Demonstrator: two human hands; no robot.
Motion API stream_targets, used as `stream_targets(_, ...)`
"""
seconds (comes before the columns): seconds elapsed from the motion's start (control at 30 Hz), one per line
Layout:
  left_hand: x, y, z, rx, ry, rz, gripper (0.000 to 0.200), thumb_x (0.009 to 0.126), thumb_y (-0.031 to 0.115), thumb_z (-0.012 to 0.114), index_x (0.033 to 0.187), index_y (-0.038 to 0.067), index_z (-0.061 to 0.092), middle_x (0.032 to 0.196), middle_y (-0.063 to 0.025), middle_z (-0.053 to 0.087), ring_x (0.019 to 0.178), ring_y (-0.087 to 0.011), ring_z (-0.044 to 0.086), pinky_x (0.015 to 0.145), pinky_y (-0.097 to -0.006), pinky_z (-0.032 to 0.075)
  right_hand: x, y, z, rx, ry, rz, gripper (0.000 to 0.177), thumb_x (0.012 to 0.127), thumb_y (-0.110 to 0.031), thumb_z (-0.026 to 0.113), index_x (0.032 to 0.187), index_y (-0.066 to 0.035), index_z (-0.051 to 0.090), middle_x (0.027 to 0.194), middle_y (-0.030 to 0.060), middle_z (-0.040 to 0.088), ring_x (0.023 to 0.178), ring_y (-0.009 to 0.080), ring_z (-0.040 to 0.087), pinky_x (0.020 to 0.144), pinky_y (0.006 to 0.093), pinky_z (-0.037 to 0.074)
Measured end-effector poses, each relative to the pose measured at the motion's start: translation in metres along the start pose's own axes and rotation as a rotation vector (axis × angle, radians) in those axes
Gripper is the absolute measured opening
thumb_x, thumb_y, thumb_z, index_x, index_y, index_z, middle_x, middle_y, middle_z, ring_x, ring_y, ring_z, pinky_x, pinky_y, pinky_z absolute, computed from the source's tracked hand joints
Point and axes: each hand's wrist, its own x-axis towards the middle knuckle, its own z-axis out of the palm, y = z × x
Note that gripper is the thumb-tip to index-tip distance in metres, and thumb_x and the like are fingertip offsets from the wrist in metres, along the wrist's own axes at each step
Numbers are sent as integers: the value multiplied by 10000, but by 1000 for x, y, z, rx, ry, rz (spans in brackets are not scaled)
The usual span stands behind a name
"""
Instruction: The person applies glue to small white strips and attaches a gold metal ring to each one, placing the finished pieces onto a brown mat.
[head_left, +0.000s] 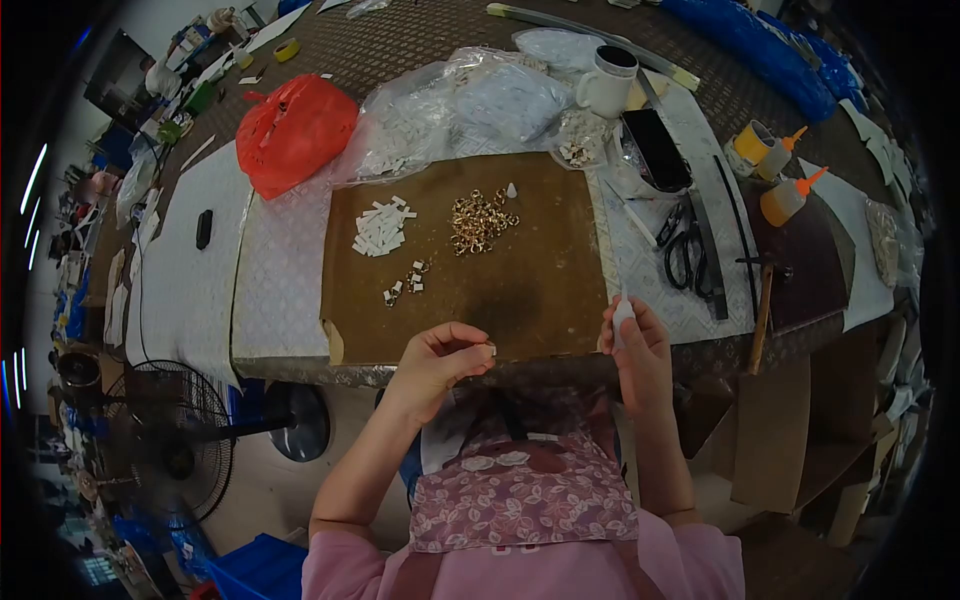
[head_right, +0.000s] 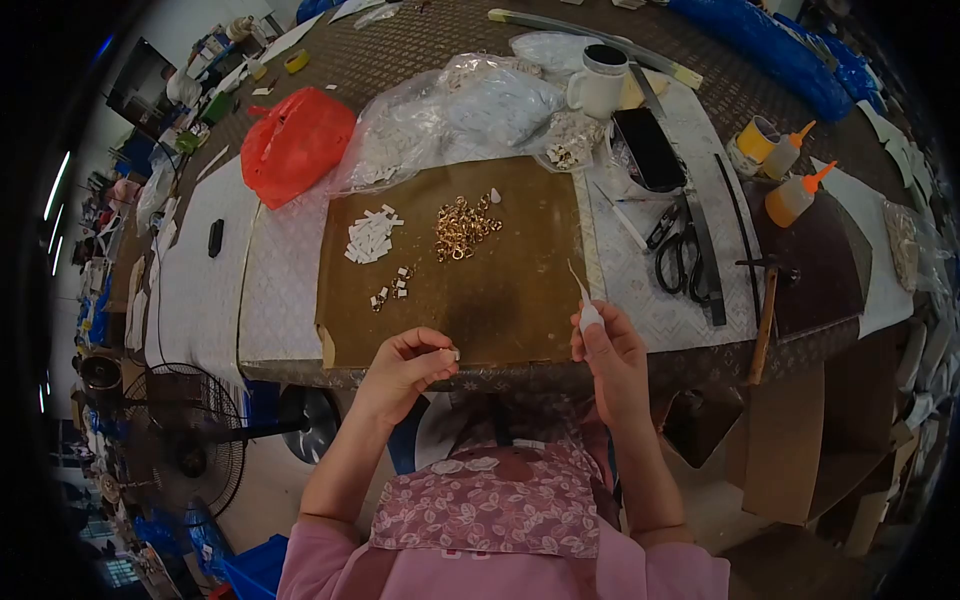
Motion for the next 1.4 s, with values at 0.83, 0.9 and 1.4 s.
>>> stream_targets(0.83, 3, -27, -22, -131, 88, 197, 354, 845, -16, 580, 674, 158, 323, 858, -77, 568, 653, -87, 506, 541, -203, 362, 62, 70, 25, -278, 32, -174, 141, 867, -79, 596, 990, -46, 537, 776, -20, 500, 689, 43, 480, 612, 188, 403)
stream_targets(0.9, 12, -32, -41, -90, 191, 294, 368, 851, -17, 569, 658, 156, 308, 835, -66, 565, 645, -79, 499, 541, -201, 357, 67, 77, 26, -271, -34, -190, 121, 884, -91, 577, 989, -34, 563, 763, -16, 515, 678, 48, 493, 618, 191, 407)
stream_targets(1.4, 50, -43, -93, 595, 607, 1008, 313, 740, -182, 435, 654, 58, 254, 752, -70, 434, 738, -147, 422, 710, -215, 353, 75, 82, 16, -197, -39, -153, 112, 921, -115, 526, 968, -17, 552, 719, 12, 516, 647, 81, 479, 594, 217, 377)
